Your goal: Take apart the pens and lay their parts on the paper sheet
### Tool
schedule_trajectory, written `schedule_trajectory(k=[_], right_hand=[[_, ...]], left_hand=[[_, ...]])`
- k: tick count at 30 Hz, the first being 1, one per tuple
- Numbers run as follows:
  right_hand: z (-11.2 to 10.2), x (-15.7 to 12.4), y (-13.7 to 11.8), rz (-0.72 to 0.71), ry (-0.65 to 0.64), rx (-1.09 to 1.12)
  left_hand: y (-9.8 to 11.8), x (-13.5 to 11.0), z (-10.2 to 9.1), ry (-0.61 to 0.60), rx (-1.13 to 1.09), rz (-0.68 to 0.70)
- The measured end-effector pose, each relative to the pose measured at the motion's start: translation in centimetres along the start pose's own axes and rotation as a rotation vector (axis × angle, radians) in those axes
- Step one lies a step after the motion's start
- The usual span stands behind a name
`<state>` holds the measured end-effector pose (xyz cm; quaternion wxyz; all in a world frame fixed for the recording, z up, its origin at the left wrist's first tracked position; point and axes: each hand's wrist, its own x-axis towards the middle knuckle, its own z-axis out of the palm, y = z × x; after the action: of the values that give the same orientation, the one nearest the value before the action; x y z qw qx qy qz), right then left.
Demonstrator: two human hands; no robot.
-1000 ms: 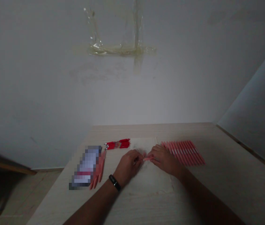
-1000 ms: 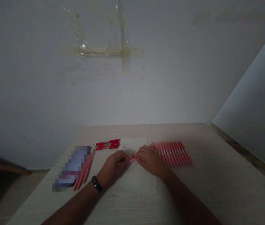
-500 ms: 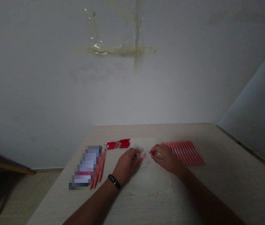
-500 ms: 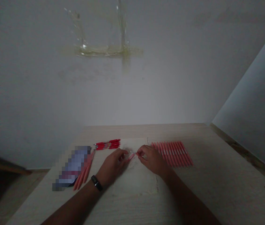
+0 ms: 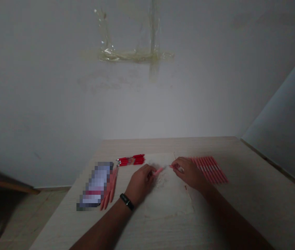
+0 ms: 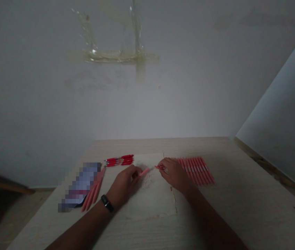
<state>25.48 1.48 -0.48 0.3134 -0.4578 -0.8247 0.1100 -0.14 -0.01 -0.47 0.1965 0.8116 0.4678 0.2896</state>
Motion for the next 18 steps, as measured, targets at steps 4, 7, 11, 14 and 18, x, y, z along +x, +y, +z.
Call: schedule_trajectory(k=[4, 7, 11, 14, 18], right_hand=[[-0.8, 0.0, 1.1, 0.015, -0.008, -0.073], [-1.0, -0.1, 1.5, 0.015, -0.027, -0.088], [-1.0, -0.2, 1.6, 0.016, -0.049, -0.097], [-1.2, -0.2, 1.6, -0.005, -0.057, -0.127], [-1.3, -0.2, 1.6, -0.041, -0.032, -0.150]], left_hand=[[0.0, 0.0, -0.2, 0.067, -0.032, -0.015], [0.2, 0.0, -0.2, 0.071, -0.041, -0.014], [0.2, 0.0, -0.3, 0.059, -0.042, -0.015], [0.1, 0.0, -0.3, 0.053, -0.037, -0.006], [0.1, 0.0, -0.2, 0.033, -0.011, 0.023]])
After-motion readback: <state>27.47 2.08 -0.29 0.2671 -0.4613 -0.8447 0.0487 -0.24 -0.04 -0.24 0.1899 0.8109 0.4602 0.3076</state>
